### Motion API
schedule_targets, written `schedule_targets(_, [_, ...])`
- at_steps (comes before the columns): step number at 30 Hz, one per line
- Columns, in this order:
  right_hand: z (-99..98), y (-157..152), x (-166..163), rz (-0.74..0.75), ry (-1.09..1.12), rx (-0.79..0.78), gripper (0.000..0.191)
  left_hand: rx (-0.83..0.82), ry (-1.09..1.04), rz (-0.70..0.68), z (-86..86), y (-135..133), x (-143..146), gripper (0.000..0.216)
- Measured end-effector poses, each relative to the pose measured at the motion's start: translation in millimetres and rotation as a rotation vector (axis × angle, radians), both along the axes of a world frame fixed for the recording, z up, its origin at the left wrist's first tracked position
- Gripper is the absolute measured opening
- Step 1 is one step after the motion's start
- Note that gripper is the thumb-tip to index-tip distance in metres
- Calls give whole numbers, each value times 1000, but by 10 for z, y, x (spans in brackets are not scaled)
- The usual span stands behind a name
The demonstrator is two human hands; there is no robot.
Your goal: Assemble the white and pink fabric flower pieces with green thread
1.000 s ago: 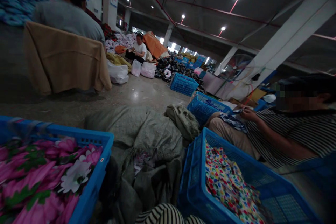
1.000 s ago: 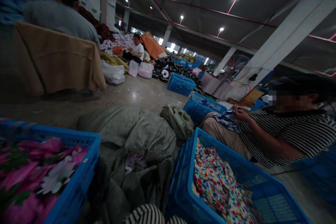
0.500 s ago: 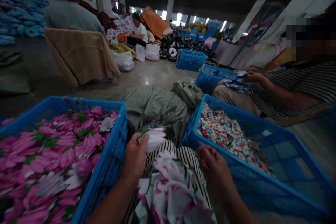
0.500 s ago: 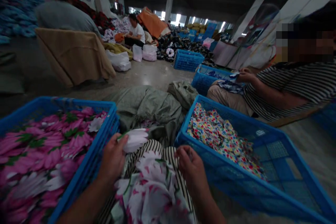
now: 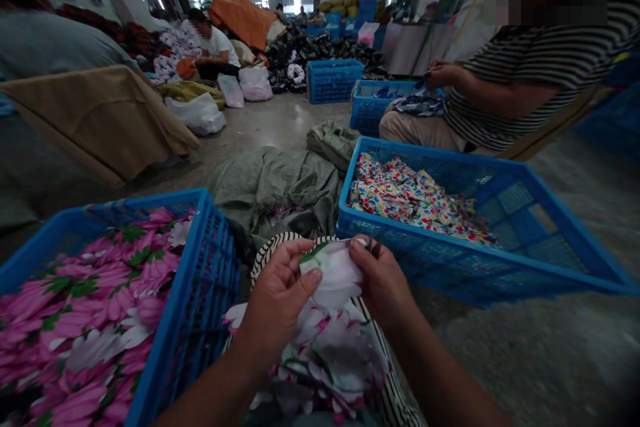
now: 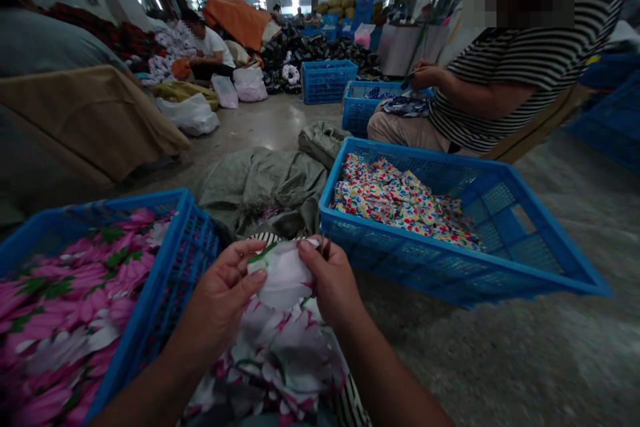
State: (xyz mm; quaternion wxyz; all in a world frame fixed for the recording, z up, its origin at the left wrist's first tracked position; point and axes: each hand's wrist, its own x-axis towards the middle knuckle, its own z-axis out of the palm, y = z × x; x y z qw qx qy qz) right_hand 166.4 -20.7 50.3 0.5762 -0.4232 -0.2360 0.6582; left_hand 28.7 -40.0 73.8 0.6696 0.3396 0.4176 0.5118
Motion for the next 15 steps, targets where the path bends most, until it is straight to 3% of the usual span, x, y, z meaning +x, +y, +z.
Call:
schedule_targets(6, [-11,-55,-10,-51,68,-29,31,22,96,-86,-26,-19,-74,22])
schedule_targets(9, [-33,-107,-26,38,2,20,29,153,299,-85,17,2,-139,41])
schedule_targets(11, [-43,-145,-43,127,-46,41,28,192,413,-136,27,8,-162,29])
schedule_targets(13, [-54,-175,-68,160,-61,40,28,106,347,-150,13,-2,-154,13])
schedule_targets(15, [-71,-193,-91,127,-51,16,26,-25,171,-65,-8,-22,-116,14])
